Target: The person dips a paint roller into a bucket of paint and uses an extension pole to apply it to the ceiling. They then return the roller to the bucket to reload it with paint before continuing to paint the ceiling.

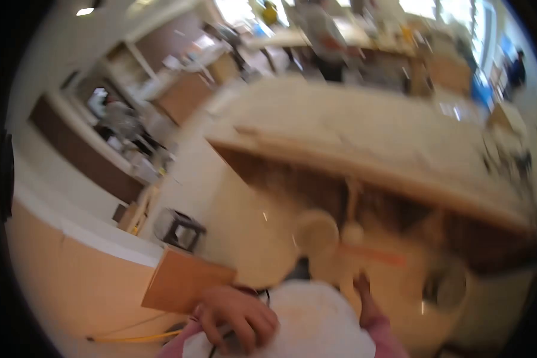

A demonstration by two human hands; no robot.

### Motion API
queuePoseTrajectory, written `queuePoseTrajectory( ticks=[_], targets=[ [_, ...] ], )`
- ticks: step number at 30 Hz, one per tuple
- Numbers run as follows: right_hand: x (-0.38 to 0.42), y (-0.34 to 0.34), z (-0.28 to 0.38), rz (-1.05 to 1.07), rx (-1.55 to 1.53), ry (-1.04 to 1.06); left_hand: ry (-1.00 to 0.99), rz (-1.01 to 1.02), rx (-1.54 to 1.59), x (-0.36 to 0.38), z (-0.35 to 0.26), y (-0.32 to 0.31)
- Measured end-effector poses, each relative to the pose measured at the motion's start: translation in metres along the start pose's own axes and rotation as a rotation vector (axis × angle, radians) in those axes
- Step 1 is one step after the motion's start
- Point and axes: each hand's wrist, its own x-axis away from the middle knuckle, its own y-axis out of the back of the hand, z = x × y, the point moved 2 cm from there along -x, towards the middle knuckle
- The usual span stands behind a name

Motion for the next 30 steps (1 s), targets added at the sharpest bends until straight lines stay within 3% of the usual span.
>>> queuePoseTrajectory(
  ticks=[1,2,3,4,5,7,10,12,13,15,16,18,19,21,27,30],
  targets=[
    [0.067,0.063,0.099,-0.122,-0.239,-0.167,0.017,-0.152,0.018,0.026,-0.003,0.001],
    [0.07,0.038,0.081,-0.312,-0.403,-0.209,0.036,-0.309,0.023,0.052,0.003,-0.001],
    [0.075,0.014,0.064,-0.511,-0.564,-0.218,0.019,-0.637,0.106,0.085,0.017,-0.016],
    [0.085,0.027,0.088,-0.491,-0.865,-0.504,0.025,-0.952,0.132,0.119,0.032,-0.023],
    [0.084,0.042,0.087,-0.575,-0.896,-0.557,0.083,-1.253,0.175,0.136,0.035,-0.028],
    [0.087,0.05,0.097,-0.687,-0.865,-0.593,0.238,-1.65,0.095,0.226,0.069,-0.029],
    [0.089,0.093,0.137,-0.781,-0.701,-0.502,0.454,-2.125,0.304,0.317,0.099,-0.067],
    [0.082,0.116,0.16,-0.817,-0.642,-0.407,0.625,-2.252,0.411,0.385,0.122,-0.108],
    [0.078,0.122,0.162,-0.965,-0.608,-0.464,0.705,-2.313,0.467,0.418,0.133,-0.132],
    [0.071,0.132,0.162,-1.265,-0.532,-0.561,0.893,-2.313,0.476,0.478,0.149,-0.181],
    [0.067,0.137,0.154,-1.216,-0.804,-0.556,0.985,-2.307,0.481,0.507,0.157,-0.204],
    [0.059,0.149,0.142,-1.069,-1.34,-0.523,1.487,-1.741,-0.152,0.576,0.176,-0.255],
    [0.058,0.155,0.152,-0.971,-1.367,-0.452,1.659,-1.482,-0.487,0.604,0.183,-0.276],
    [0.066,0.179,0.187,-0.768,-1.413,-0.31,1.767,-1.441,-0.518,0.607,0.185,-0.297],
    [0.109,0.215,0.249,0.007,-0.424,-0.419,1.765,-1.619,-0.283,0.606,0.202,-0.307],
    [0.127,0.189,0.292,0.217,0.28,-0.178,1.688,-1.664,-0.244,0.617,0.212,-0.292]
  ],
)
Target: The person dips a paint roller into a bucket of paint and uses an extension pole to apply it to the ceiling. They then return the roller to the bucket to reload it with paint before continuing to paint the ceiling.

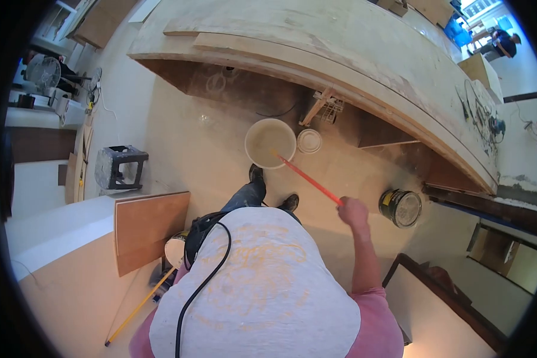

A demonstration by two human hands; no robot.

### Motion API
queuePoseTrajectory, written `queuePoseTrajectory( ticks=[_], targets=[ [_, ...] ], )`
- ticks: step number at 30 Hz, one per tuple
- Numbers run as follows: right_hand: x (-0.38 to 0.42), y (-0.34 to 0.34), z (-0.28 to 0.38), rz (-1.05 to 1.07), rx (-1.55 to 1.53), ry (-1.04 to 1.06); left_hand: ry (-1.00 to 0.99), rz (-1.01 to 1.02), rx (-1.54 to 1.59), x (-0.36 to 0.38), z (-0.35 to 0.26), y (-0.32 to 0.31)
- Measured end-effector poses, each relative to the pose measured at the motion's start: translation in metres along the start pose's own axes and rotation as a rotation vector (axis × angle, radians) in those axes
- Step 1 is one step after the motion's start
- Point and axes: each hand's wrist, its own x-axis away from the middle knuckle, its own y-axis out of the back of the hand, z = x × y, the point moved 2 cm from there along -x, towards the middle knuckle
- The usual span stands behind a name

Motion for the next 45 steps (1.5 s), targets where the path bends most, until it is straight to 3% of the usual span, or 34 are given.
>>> queuePoseTrajectory(
  ticks=[3,6,9,11,22,31,34,40,45],
  targets=[
    [0.002,-0.049,0.021,0.193,0.317,0.055,-0.048,0.021,0.127,-0.037,-0.003,-0.002],
    [0.01,-0.072,0.043,0.344,0.136,-0.081,-0.079,0.042,0.268,-0.08,-0.016,-0.007],
    [0.024,-0.091,0.041,0.335,0.203,-0.075,0.115,0.091,0.369,-0.09,-0.088,0.001],
    [0.025,-0.103,0.03,0.333,0.062,-0.166,0.211,0.12,0.41,-0.103,-0.111,-0.005],
    [0.067,-0.124,-0.006,0.174,-0.084,0.006,0.256,0.197,0.342,-0.123,-0.111,-0.033],
    [0.028,-0.155,-0.011,0.107,-0.274,0.026,0.266,0.187,0.284,-0.111,-0.07,-0.046],
    [0.033,-0.136,0.004,0.205,-0.083,-0.029,0.255,0.178,0.374,-0.119,-0.062,-0.053],
    [0.04,-0.11,0.004,0.343,-0.108,-0.103,0.295,0.194,0.355,-0.119,-0.086,-0.059],
    [0.059,-0.056,0.017,0.287,-0.115,-0.123,0.301,0.188,0.34,-0.113,-0.095,-0.063]
  ],
)
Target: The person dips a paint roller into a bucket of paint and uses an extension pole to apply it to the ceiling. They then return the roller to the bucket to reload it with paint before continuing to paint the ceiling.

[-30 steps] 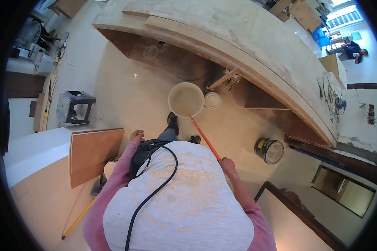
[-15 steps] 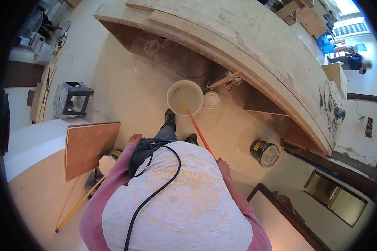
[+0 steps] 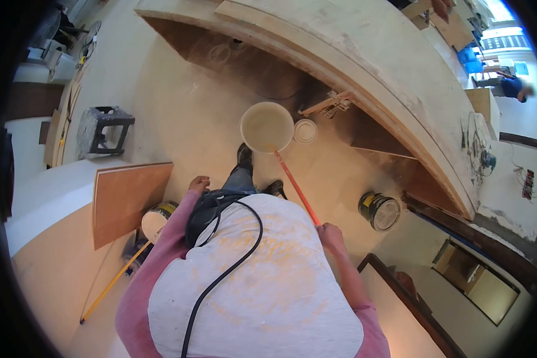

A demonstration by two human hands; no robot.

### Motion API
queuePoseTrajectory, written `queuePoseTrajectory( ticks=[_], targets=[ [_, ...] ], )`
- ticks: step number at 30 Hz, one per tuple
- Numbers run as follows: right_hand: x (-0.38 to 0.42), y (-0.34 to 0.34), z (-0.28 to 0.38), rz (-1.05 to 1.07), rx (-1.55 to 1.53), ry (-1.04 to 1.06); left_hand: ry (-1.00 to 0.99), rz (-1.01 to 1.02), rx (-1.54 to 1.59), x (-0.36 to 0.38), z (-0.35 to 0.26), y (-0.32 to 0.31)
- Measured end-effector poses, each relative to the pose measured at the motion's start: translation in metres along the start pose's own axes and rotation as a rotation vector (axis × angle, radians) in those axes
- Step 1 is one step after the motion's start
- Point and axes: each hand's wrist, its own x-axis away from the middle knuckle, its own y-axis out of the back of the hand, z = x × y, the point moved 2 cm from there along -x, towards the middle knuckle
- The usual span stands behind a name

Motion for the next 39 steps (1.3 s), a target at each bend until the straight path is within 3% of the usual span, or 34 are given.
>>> queuePoseTrajectory(
  ticks=[5,11,18,23,28,34,39],
  targets=[
    [0.011,-0.008,-0.019,-0.037,0.047,0.061,0.02,-0.019,-0.003,0.0,0.013,0.009],
    [-0.036,-0.036,-0.015,-0.116,0.081,0.174,0.047,-0.017,-0.01,0.003,0.01,0.013],
    [0.006,-0.001,0.002,-0.009,0.087,0.06,0.032,-0.061,-0.025,0.022,-0.007,0.027],
    [-0.002,-0.017,-0.003,-0.089,0.145,0.13,0.035,-0.045,-0.003,0.023,0.017,0.027],
    [-0.031,-0.023,0.025,0.012,0.095,0.03,0.005,0.003,0.085,0.011,0.061,0.024],
    [0.002,-0.008,0.014,-0.059,0.211,0.121,-0.052,-0.054,0.053,0.019,0.06,0.032],
    [-0.035,-0.033,0.021,-0.102,0.244,0.134,-0.096,-0.019,-0.003,-0.001,0.086,0.03]
  ],
)
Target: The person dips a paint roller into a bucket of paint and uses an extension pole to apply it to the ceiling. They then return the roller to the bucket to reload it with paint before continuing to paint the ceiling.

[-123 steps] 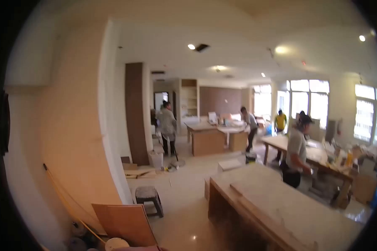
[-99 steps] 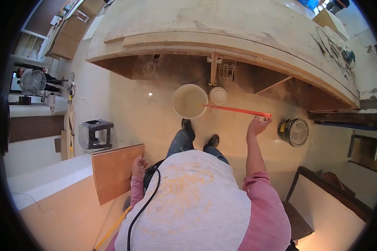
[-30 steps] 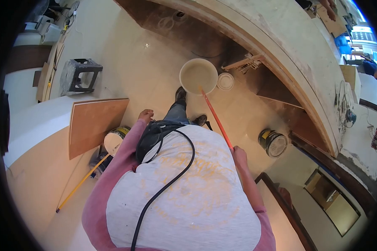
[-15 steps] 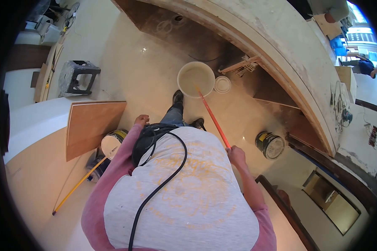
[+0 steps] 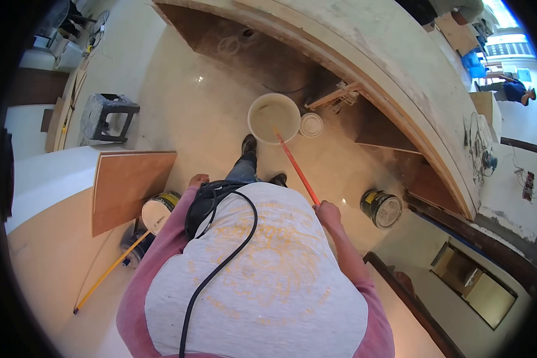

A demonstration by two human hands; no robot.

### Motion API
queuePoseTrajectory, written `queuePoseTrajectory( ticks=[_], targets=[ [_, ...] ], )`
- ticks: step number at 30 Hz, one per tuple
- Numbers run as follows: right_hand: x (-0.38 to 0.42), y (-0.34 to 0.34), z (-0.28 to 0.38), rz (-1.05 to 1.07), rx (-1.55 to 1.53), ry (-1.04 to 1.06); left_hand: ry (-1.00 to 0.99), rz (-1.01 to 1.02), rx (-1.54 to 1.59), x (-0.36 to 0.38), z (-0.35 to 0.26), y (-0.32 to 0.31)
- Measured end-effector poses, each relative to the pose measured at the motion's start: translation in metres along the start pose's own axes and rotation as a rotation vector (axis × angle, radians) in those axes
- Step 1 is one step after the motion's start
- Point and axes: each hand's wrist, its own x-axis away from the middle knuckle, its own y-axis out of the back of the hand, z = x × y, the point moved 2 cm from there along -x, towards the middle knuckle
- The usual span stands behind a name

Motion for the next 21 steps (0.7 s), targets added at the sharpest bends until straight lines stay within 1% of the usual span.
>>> queuePoseTrajectory(
  ticks=[1,3,5,6,8,9,11,14,15,17,18,21],
  targets=[
    [-0.001,-0.001,-0.002,0.005,0.013,0.001,-0.018,0.016,-0.013,-0.001,-0.003,0.0],
    [-0.001,-0.002,-0.008,0.011,0.037,0.011,-0.007,-0.02,0.027,0.005,-0.014,0.002],
    [0.023,0.019,-0.004,0.03,0.039,0.012,0.052,-0.036,0.057,0.021,-0.041,0.003],
    [0.033,0.026,-0.005,0.043,0.041,0.01,0.05,-0.047,0.055,0.022,-0.045,0.004],
    [0.041,0.021,-0.009,0.003,0.017,0.0,0.046,-0.071,0.056,0.028,-0.049,0.003],
    [0.042,0.02,-0.009,-0.018,0.002,-0.003,0.016,-0.064,0.035,0.025,-0.043,0.003],
    [0.016,0.004,-0.004,-0.042,0.005,0.014,-0.045,-0.042,-0.02,0.005,-0.013,0.008],
    [0.012,0.001,-0.01,-0.073,0.006,0.044,-0.072,0.026,0.044,-0.008,0.012,0.01],
    [0.011,0.008,-0.009,-0.09,0.004,0.066,-0.048,0.003,0.024,0.0,-0.001,0.011],
    [0.039,0.016,-0.02,-0.056,-0.024,0.028,0.002,-0.038,-0.025,0.028,-0.037,0.009],
    [0.05,0.022,-0.028,-0.036,-0.035,0.005,-0.01,-0.024,-0.003,0.026,-0.043,0.008],
    [0.056,0.031,-0.036,-0.07,-0.088,-0.018,-0.029,-0.005,0.02,0.018,-0.026,0.011]
  ],
)
